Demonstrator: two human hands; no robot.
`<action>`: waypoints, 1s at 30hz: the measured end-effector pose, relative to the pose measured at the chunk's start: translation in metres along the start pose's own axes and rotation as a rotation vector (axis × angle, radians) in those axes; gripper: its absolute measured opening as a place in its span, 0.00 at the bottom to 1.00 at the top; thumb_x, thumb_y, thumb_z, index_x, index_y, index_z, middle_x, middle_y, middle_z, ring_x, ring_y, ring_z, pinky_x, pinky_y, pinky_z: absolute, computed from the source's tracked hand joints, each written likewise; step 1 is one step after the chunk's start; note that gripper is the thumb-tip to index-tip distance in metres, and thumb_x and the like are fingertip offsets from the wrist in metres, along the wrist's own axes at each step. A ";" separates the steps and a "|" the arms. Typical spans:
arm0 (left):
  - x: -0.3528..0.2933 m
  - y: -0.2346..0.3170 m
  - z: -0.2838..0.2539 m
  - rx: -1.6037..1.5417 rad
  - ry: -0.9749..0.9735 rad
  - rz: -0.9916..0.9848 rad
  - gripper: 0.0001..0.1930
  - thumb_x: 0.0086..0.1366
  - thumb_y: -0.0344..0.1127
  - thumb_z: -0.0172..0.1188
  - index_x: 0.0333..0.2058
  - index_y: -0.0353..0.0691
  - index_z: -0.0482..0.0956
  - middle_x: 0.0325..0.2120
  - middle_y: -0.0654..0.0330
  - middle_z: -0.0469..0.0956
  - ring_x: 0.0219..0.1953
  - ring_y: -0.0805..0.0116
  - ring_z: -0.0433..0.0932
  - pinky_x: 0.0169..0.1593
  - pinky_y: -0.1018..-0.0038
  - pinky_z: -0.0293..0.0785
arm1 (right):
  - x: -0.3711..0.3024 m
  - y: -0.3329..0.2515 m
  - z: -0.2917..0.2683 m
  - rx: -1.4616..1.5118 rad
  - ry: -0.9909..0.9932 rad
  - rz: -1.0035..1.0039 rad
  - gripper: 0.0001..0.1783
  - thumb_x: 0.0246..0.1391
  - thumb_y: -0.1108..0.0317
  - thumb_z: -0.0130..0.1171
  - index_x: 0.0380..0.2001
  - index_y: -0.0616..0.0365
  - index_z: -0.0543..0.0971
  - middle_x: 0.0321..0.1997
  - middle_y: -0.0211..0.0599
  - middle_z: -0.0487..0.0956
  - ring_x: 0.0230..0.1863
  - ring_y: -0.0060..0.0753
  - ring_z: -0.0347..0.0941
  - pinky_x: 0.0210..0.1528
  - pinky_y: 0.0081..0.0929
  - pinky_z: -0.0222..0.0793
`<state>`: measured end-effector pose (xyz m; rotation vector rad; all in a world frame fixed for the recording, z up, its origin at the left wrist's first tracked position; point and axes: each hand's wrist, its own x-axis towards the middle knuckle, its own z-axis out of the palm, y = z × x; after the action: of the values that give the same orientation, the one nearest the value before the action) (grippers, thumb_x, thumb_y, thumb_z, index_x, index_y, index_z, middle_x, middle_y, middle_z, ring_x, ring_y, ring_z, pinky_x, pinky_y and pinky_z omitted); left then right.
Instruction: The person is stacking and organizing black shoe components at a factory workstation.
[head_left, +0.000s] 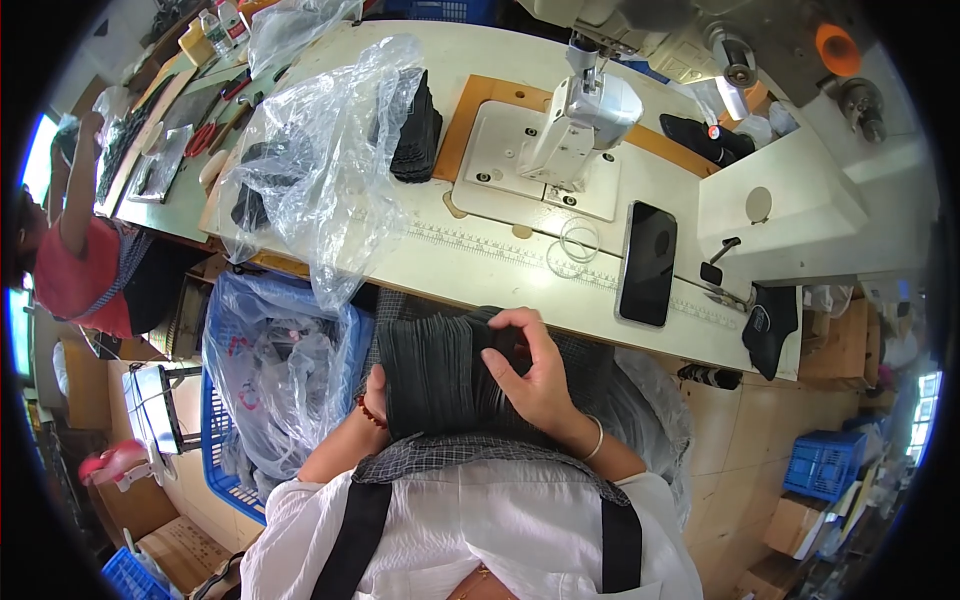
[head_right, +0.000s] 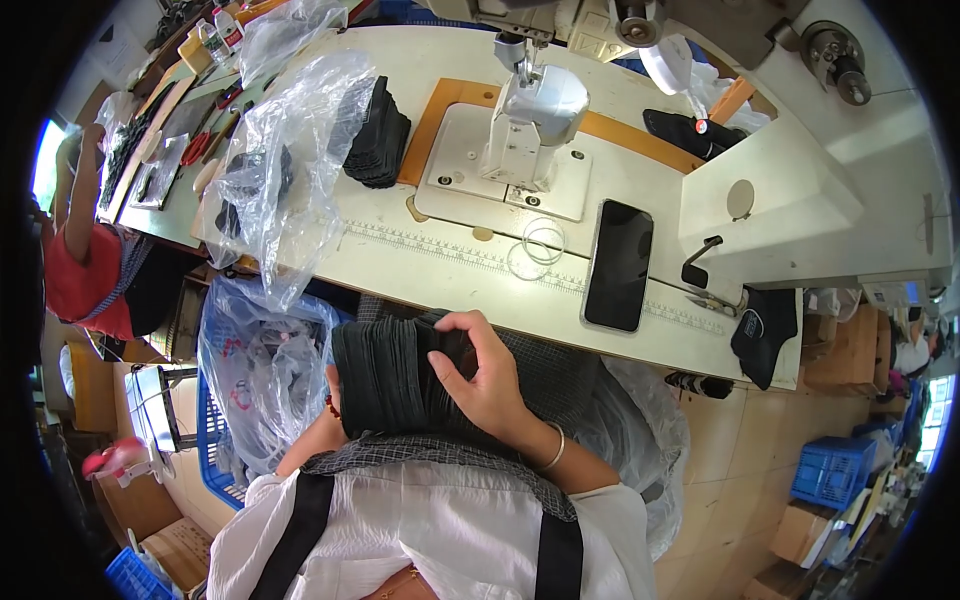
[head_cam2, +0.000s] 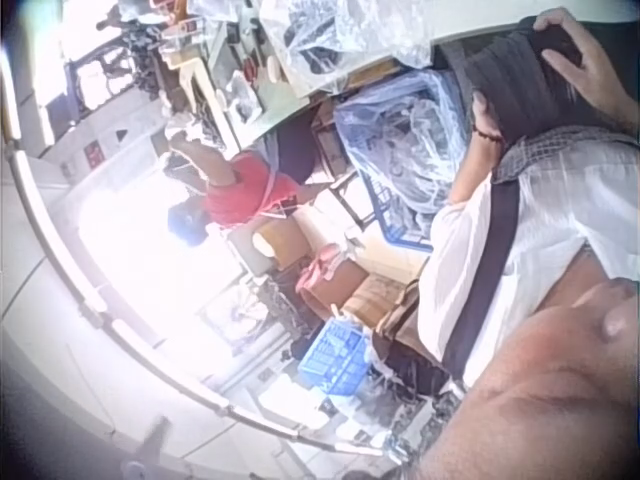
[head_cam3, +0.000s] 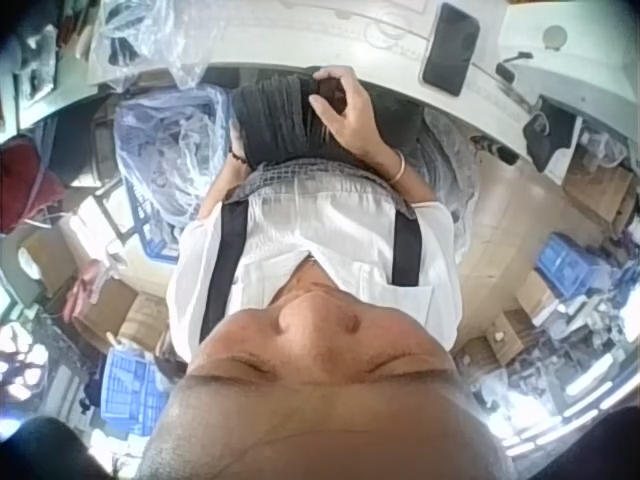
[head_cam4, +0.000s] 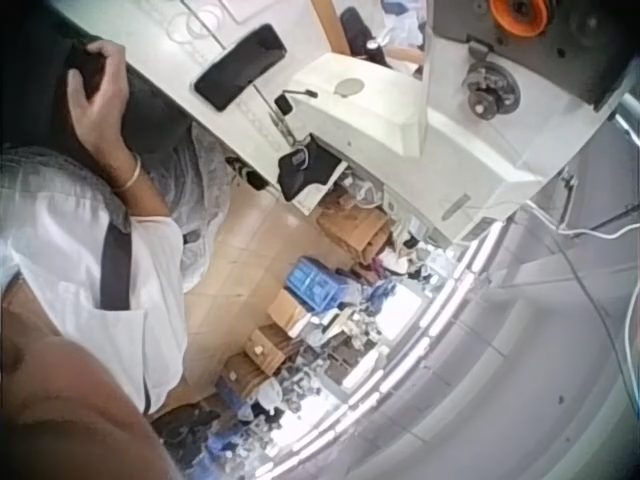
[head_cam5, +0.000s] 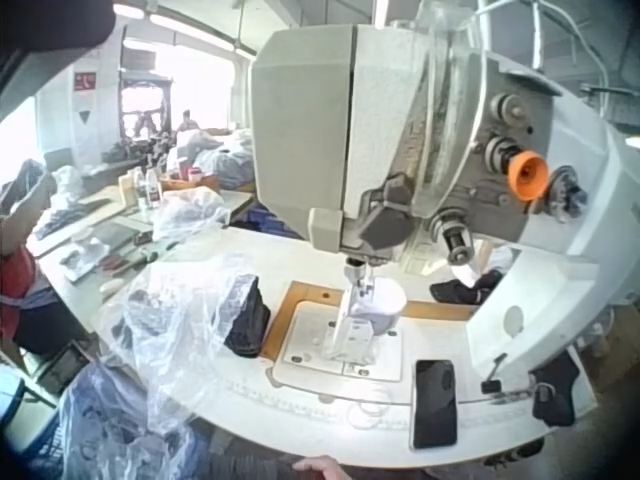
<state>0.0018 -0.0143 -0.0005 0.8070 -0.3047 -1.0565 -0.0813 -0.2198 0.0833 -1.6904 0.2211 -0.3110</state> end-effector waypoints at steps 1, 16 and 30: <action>0.000 -0.002 -0.002 -0.005 0.002 0.003 0.61 0.50 0.84 0.46 0.68 0.38 0.54 0.67 0.52 0.59 0.68 0.58 0.60 0.70 0.60 0.55 | -0.001 -0.001 0.002 0.054 0.058 -0.009 0.11 0.53 0.73 0.61 0.40 0.58 0.73 0.38 0.30 0.70 0.38 0.22 0.65 0.42 0.20 0.62; -0.002 0.000 -0.001 0.046 0.022 -0.014 0.61 0.49 0.85 0.44 0.68 0.37 0.55 0.66 0.52 0.60 0.67 0.60 0.62 0.70 0.61 0.57 | 0.005 0.009 -0.001 -0.162 -0.022 -0.189 0.12 0.52 0.66 0.67 0.35 0.58 0.76 0.40 0.39 0.70 0.40 0.39 0.71 0.45 0.29 0.68; -0.001 -0.006 -0.010 -0.028 0.000 0.022 0.58 0.53 0.82 0.46 0.68 0.37 0.55 0.66 0.51 0.60 0.67 0.57 0.62 0.70 0.59 0.56 | 0.007 0.009 0.000 -0.143 0.008 -0.233 0.08 0.52 0.74 0.62 0.37 0.57 0.77 0.41 0.40 0.69 0.42 0.38 0.70 0.45 0.28 0.68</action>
<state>0.0026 -0.0106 -0.0115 0.7767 -0.2979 -1.0381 -0.0748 -0.2234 0.0751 -1.8600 0.0527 -0.4850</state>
